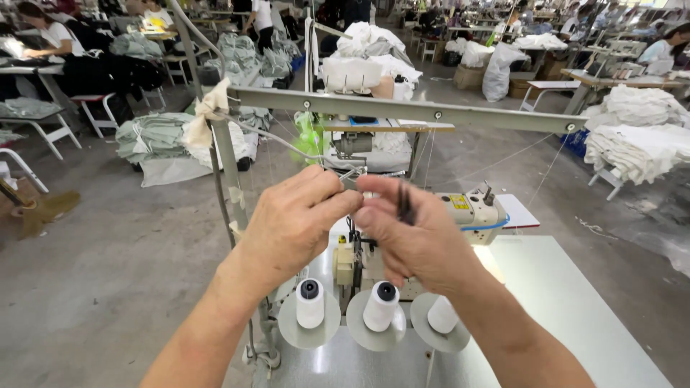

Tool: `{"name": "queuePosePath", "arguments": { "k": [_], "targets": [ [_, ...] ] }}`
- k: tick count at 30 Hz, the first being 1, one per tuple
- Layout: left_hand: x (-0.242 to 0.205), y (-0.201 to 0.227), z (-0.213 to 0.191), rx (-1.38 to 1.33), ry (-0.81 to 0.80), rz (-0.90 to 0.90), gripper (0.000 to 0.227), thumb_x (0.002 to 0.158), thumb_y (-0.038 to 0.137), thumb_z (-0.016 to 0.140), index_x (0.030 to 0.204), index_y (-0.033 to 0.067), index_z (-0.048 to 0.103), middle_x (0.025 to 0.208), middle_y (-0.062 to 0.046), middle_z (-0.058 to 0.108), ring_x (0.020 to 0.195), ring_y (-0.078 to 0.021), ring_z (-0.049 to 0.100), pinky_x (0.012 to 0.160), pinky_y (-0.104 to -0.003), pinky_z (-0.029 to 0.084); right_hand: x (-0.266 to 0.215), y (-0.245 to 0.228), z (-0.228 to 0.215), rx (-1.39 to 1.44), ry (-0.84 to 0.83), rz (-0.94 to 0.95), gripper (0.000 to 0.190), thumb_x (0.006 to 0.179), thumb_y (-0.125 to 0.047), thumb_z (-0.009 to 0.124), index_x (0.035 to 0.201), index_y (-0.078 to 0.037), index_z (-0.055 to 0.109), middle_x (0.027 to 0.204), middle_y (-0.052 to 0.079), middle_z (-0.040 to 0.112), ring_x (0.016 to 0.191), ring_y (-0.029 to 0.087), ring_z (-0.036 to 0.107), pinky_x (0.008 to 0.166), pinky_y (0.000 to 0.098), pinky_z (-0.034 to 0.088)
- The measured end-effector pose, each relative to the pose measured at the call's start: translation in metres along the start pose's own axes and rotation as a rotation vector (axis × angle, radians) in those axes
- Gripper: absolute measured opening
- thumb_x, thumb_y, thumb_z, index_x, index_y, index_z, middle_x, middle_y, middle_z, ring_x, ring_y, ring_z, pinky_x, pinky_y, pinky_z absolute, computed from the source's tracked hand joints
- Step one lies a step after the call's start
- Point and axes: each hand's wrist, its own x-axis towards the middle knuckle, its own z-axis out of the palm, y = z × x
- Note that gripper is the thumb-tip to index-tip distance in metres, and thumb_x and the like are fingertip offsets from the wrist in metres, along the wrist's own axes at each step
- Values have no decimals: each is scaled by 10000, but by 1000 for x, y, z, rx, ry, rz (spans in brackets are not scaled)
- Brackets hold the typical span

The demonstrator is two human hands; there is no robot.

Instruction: Replacing thread spools and threading an industrial sewing machine

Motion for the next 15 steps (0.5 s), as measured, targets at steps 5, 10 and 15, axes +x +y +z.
{"name": "queuePosePath", "arguments": {
  "k": [5,10,15],
  "targets": [
    [-8,-5,-4,-181,57,-117,254,938,-157,483,1055,25,616,856,-95,513,766,-272,523,668,-366,449,16,29,-7,-31,29,-50,159,907,-133,768,874,9,705,502,-13,372,411,89,256,335,265,221],
    [-5,-24,-4,-490,114,-337,129,960,-12,636,959,76,731,744,-46,623,658,-154,587,609,-273,506,24,24,-13,-352,208,-534,86,917,-125,763,928,-48,802,625,0,594,533,53,425,479,205,367],
    [15,-23,-13,-1021,100,-635,73,936,89,718,915,56,780,718,-39,719,665,-71,540,604,-220,462,65,41,7,-345,419,-763,36,942,-131,776,951,-98,787,767,53,682,633,70,540,513,197,428]
  ]
}}
